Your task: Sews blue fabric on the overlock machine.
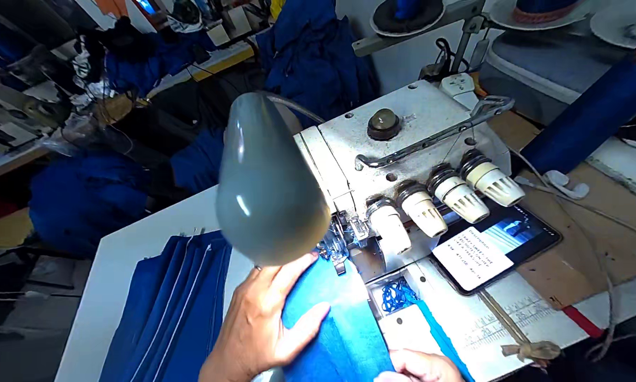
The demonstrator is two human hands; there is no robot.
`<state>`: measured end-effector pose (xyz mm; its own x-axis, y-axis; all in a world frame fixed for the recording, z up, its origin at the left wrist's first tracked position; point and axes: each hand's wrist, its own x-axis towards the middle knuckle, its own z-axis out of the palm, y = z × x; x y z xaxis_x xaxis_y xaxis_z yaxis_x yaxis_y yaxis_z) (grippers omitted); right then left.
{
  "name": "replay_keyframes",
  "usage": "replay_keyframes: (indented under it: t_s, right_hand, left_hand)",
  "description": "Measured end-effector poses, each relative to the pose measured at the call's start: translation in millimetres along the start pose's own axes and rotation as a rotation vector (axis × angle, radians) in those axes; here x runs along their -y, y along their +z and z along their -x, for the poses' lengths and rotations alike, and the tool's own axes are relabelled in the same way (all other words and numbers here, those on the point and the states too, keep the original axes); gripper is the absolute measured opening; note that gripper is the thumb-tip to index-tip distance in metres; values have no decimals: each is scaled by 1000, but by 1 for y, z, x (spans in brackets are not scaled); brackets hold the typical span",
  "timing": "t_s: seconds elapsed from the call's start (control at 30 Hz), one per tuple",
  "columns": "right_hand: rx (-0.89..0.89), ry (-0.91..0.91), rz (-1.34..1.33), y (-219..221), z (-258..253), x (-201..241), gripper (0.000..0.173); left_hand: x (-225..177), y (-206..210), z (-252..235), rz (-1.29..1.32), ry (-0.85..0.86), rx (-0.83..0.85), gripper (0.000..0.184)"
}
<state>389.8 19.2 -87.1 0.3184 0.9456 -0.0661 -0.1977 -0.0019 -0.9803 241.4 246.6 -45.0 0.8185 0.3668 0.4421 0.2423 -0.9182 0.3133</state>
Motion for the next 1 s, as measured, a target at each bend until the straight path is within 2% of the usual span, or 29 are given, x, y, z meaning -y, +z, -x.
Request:
replay_keyframes:
  t_s: [0.07,0.17,0.23,0.27,0.33,0.4,0.43,0.5,0.53,0.57,0.6,0.67,0.73,0.83,0.93,1.0]
  right_hand:
    - [-49,-8,19,4,-12,5,14]
    - [-107,-173,55,9,-31,-3,16]
    - [-138,-249,73,11,-35,-8,18]
    - [-147,-248,73,12,-29,-9,19]
    - [-162,-228,81,11,-6,-13,18]
    - [-166,-208,95,6,14,-19,15]
    - [-165,-193,103,5,23,-22,14]
    - [-159,-159,117,4,35,-17,14]
    - [-147,-156,104,5,41,-6,13]
    - [-127,-165,66,6,46,7,12]
    - [-108,-170,12,8,51,17,20]
    - [-116,-184,-72,10,52,8,50]
    - [-151,-176,-160,11,58,-23,61]
    - [-176,-168,-171,9,71,-41,37]
    - [-134,-53,-101,4,88,-26,28]
    - [-59,-47,-14,-2,95,-5,18]
  left_hand:
    - [12,-2,-8,6,21,2,56]
    - [28,-6,-13,113,34,6,58]
    - [26,-4,-2,121,-20,-85,63]
    - [20,-1,11,111,-87,-154,67]
    - [-8,13,54,147,-335,-264,80]
    - [-52,31,97,201,-597,-288,84]
    - [-75,39,115,235,-674,-269,73]
    - [-107,35,136,405,-747,-323,21]
    - [-115,19,138,559,-797,-361,7]
    - [-117,0,139,721,-819,-405,17]
    - [-118,-21,140,848,-796,-431,17]
    - [-122,-46,142,1041,-727,-381,25]
    - [-127,-34,158,1221,-780,-272,32]
    - [-134,-14,163,1147,-967,-220,17]
    - [-141,-22,152,1087,-1038,-371,9]
    - [-140,-25,139,1010,-1063,-395,24]
